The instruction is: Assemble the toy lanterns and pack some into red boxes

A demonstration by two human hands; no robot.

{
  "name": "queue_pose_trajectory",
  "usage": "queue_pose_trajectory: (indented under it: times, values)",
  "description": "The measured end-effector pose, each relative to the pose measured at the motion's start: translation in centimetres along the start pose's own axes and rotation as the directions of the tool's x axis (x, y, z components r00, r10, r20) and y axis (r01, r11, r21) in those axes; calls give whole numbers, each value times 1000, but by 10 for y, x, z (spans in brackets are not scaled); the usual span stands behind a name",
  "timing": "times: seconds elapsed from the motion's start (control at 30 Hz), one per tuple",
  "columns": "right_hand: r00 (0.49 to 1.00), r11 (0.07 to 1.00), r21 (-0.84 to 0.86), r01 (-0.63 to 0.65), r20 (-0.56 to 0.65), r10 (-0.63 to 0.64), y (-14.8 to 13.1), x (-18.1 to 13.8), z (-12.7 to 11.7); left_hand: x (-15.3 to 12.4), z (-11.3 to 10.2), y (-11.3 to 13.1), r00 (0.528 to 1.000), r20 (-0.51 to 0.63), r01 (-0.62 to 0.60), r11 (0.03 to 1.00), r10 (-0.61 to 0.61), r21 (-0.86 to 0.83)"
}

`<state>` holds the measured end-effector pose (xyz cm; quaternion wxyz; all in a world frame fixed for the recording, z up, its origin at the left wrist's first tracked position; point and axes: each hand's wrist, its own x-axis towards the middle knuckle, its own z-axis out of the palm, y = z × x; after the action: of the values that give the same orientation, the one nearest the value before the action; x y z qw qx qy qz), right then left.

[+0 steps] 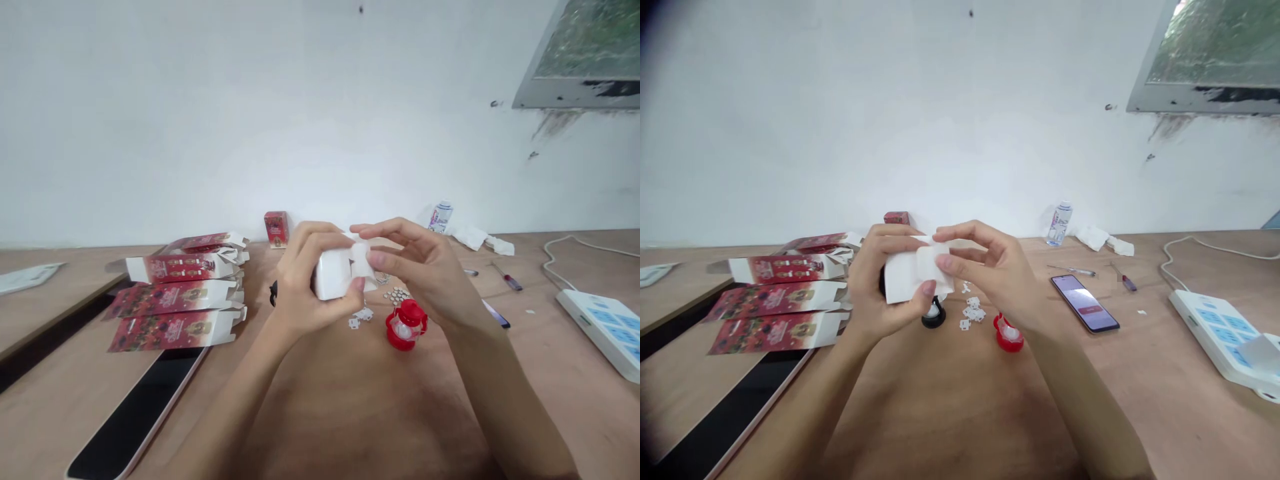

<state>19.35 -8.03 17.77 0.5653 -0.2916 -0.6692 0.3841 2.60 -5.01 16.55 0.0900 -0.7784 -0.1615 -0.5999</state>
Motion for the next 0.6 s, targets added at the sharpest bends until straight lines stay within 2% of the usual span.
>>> queue_pose_trajectory:
  times: [0.1, 0.3, 0.6]
  values:
    - [1000, 1000, 25, -13, -7, 14, 0, -1, 3, 1, -2, 1, 998, -12, -57, 997, 57, 54]
    - [999, 999, 5, -46, -18, 46, -9, -7, 12, 3, -9, 0, 991, 37, -132, 982, 129, 134]
    - [999, 996, 69, -49, 18, 48, -6, -6, 2, 1, -9, -4, 981, 90, -185, 971, 172, 154]
